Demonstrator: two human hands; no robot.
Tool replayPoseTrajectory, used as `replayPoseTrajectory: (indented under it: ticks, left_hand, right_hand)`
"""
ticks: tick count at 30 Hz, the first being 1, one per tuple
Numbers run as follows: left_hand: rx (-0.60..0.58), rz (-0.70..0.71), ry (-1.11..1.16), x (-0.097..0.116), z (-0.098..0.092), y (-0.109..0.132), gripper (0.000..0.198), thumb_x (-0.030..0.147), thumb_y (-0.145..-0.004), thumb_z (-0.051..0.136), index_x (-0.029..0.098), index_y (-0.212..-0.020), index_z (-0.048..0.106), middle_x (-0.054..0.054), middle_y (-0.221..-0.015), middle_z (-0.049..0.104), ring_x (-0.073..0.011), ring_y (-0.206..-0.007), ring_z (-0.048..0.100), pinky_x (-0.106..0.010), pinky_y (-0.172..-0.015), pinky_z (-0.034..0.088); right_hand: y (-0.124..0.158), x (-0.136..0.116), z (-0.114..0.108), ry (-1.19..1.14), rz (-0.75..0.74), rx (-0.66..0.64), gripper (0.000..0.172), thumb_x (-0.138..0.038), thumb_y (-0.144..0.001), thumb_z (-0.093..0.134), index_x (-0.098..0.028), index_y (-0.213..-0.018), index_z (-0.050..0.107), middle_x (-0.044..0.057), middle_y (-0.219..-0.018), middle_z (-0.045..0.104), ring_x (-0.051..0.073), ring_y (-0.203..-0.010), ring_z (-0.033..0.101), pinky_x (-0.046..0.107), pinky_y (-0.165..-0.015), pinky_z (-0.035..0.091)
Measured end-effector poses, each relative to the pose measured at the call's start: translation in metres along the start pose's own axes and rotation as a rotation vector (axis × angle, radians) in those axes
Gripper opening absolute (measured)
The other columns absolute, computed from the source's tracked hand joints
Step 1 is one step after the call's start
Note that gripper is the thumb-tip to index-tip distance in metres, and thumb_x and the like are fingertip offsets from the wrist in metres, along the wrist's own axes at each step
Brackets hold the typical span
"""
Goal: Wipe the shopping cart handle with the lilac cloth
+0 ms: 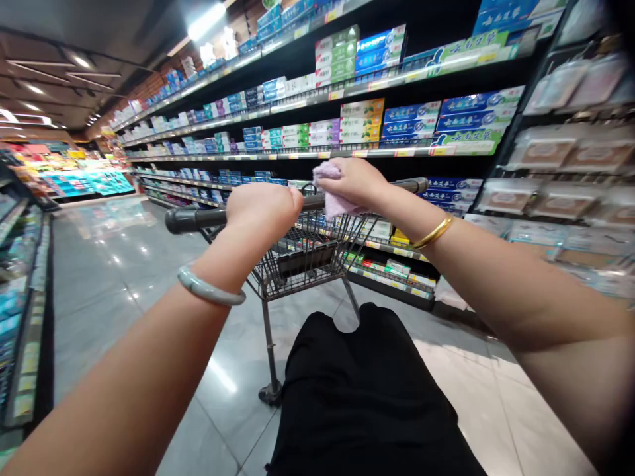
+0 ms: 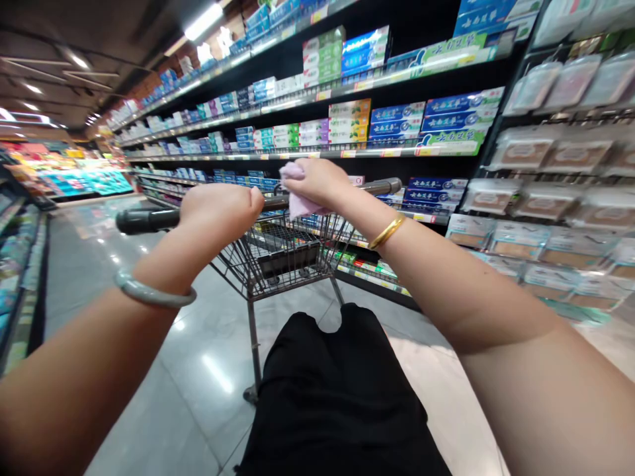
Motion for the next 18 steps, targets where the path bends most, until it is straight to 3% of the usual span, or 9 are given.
replayPoseTrajectory:
  ticks: [3, 8, 11, 14, 15, 18]
  left_hand:
    - [0.004, 0.01, -0.156, 0.007, 0.002, -0.004, 0.045, 0.028, -0.094, 0.035, 0.018, -0.106, 0.078, -0.02, -0.1, 0.074, -0.0369, -0.097, 0.069, -0.048, -0.081, 0.048]
    - [0.08, 0.064, -0.141, 0.019, -0.006, 0.0, 0.051, 0.027, -0.097, 0.028, 0.016, -0.104, 0.077, -0.02, -0.1, 0.074, -0.0356, -0.096, 0.069, -0.045, -0.08, 0.047]
    - [0.117, 0.032, -0.154, 0.003, -0.02, 0.008, 0.062, 0.04, -0.101, 0.022, 0.012, -0.101, 0.076, -0.023, -0.099, 0.073, -0.0362, -0.098, 0.069, -0.046, -0.084, 0.047]
    - [0.051, -0.014, -0.256, -0.028, -0.025, 0.008, 0.056, 0.04, -0.099, 0.028, 0.014, -0.092, 0.077, -0.021, -0.094, 0.073, -0.037, -0.097, 0.067, -0.05, -0.087, 0.045]
    - [-0.023, -0.015, -0.263, -0.038, -0.021, 0.005, 0.049, 0.037, -0.096, 0.034, 0.016, -0.089, 0.077, -0.019, -0.093, 0.073, -0.0355, -0.094, 0.067, -0.047, -0.084, 0.046]
    - [-0.259, -0.053, -0.23, -0.057, 0.0, -0.001, 0.042, 0.033, -0.092, 0.041, 0.019, -0.075, 0.076, -0.015, -0.081, 0.07, -0.0306, -0.082, 0.066, -0.042, -0.077, 0.047]
  right_hand:
    - [0.001, 0.012, -0.004, 0.053, 0.105, 0.048, 0.031, -0.051, -0.089, 0.06, -0.02, -0.089, 0.068, 0.009, -0.087, 0.071, 0.023, -0.08, 0.062, 0.032, -0.07, 0.04]
    - [0.015, -0.023, -0.005, -0.061, -0.087, 0.158, 0.037, -0.057, -0.094, 0.053, -0.023, -0.098, 0.065, 0.006, -0.096, 0.074, 0.022, -0.084, 0.063, 0.029, -0.069, 0.036]
    - [0.013, 0.001, -0.003, -0.102, -0.068, 0.131, 0.039, -0.059, -0.093, 0.054, -0.022, -0.097, 0.066, 0.005, -0.095, 0.074, 0.021, -0.083, 0.064, 0.029, -0.069, 0.036]
    - [0.007, 0.039, -0.007, -0.068, 0.045, 0.153, 0.036, -0.056, -0.091, 0.058, -0.022, -0.097, 0.068, 0.007, -0.096, 0.075, 0.022, -0.082, 0.064, 0.029, -0.068, 0.035]
    - [0.006, 0.046, -0.007, -0.047, 0.084, 0.162, 0.036, -0.056, -0.091, 0.058, -0.022, -0.097, 0.069, 0.007, -0.094, 0.076, 0.022, -0.081, 0.064, 0.029, -0.067, 0.034]
    - [0.006, 0.024, -0.003, -0.015, 0.064, 0.179, 0.035, -0.057, -0.09, 0.058, -0.024, -0.094, 0.069, 0.005, -0.09, 0.075, 0.021, -0.076, 0.063, 0.03, -0.063, 0.031]
Point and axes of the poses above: each hand's wrist, its own y-axis away from the middle knuckle, its own z-axis out of the palm, x = y × z, the point moved 10 cm from there along -y, towards the middle knuckle
